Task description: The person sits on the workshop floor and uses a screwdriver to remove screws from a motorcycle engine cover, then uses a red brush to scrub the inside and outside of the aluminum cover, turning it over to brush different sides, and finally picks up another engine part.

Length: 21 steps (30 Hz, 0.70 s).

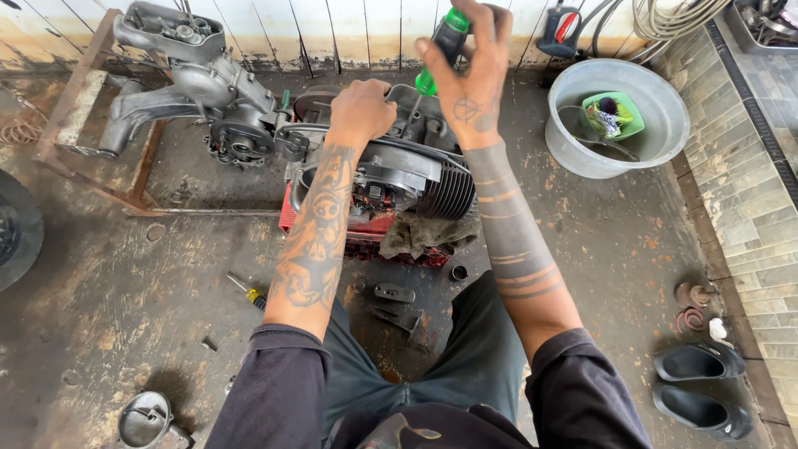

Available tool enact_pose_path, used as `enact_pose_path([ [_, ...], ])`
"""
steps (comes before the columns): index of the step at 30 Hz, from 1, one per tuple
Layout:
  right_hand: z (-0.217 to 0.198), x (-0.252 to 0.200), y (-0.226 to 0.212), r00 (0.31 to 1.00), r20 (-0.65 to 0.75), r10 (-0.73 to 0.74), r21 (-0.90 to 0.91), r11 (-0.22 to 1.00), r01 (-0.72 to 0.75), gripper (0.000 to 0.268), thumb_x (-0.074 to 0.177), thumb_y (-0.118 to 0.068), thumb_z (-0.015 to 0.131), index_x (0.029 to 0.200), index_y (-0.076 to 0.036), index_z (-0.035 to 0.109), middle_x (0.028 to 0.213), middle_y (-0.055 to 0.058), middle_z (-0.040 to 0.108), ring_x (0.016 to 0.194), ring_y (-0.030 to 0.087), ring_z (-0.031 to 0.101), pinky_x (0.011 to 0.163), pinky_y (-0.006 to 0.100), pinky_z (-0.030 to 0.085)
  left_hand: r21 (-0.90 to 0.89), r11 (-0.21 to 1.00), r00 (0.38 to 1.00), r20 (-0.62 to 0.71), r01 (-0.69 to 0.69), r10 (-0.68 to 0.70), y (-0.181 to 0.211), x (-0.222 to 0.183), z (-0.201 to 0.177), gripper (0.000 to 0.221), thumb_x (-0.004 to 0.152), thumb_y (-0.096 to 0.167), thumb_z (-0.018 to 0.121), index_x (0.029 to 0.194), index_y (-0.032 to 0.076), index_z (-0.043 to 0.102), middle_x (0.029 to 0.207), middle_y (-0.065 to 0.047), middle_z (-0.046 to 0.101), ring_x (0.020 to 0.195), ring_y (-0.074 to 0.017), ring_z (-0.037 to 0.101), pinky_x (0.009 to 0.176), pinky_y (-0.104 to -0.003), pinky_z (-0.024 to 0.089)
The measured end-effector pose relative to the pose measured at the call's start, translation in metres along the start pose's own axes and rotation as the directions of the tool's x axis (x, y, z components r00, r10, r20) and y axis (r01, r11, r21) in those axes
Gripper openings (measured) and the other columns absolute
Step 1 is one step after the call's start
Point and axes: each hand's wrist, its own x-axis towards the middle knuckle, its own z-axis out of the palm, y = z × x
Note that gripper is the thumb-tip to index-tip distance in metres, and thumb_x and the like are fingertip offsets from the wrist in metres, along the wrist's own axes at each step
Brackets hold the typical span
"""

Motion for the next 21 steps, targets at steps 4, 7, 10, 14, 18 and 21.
enact_pose_path([
  [4,-0.010,0.007,-0.016,1.000,-0.005,-0.020,0.056,0.998,0.020,0.037,0.097,0.000,0.072,0.129,-0.009,0.057,0.115,0.009,0.060,0.098,0.026,0.068,0.094,0.043,0.063,-0.025,0.999,0.998,-0.055,-0.041,0.040,-0.006,0.006,0.003,0.023,0.088,0.029,0.059,0.098,0.016,0.076,0.090,-0.011,0.076,0.084,-0.0369,0.071,0.075,-0.049,0.054],
  [7,-0.012,0.002,-0.012,0.999,0.035,-0.029,0.202,0.979,0.021,0.037,0.111,-0.004,0.064,0.143,-0.012,0.048,0.114,0.011,0.069,0.091,0.018,0.064,0.078,0.029,0.054,-0.079,0.996,0.995,-0.093,-0.041,0.033,0.000,0.004,-0.013,0.025,0.091,0.022,0.061,0.111,0.018,0.075,0.086,-0.006,0.076,0.076,-0.0269,0.072,0.072,-0.043,0.056],
  [10,-0.012,0.002,-0.014,0.999,0.016,-0.033,0.252,0.967,0.028,0.045,0.113,-0.002,0.062,0.149,-0.021,0.045,0.136,0.009,0.064,0.116,0.021,0.067,0.090,0.031,0.060,-0.192,0.979,0.998,0.011,0.069,-0.068,0.004,-0.006,-0.036,0.030,0.098,0.022,0.056,0.123,0.019,0.071,0.076,0.000,0.071,0.061,-0.0129,0.062,0.062,-0.031,0.050],
  [14,-0.013,0.011,-0.025,0.996,-0.032,-0.085,0.280,0.956,0.091,0.045,0.114,0.001,0.058,0.151,-0.021,0.044,0.135,0.013,0.066,0.109,0.024,0.067,0.091,0.033,0.058,-0.186,0.982,0.994,-0.097,0.040,-0.059,0.001,-0.014,-0.055,0.035,0.095,0.031,0.059,0.123,0.013,0.071,0.091,-0.007,0.075,0.082,-0.0240,0.071,0.077,-0.040,0.054],
  [18,-0.025,0.028,-0.018,0.990,-0.102,-0.098,0.268,0.956,0.122,0.039,0.112,0.001,0.063,0.146,-0.011,0.046,0.132,0.016,0.063,0.122,0.032,0.067,0.109,0.042,0.056,-0.292,0.955,0.998,0.022,0.056,-0.052,0.012,-0.039,-0.085,0.042,0.100,0.027,0.049,0.135,0.007,0.062,0.094,-0.005,0.072,0.068,-0.0138,0.064,0.065,-0.033,0.051],
  [21,-0.043,0.054,-0.032,0.972,-0.223,-0.073,0.338,0.930,0.147,0.014,0.106,-0.005,0.066,0.118,0.000,0.060,0.097,0.015,0.063,0.081,0.025,0.061,0.068,0.034,0.050,-0.304,0.952,0.997,-0.072,-0.030,0.008,0.003,-0.042,-0.084,0.041,0.099,0.029,0.051,0.130,0.008,0.065,0.115,-0.012,0.071,0.099,-0.0277,0.068,0.084,-0.042,0.051],
])
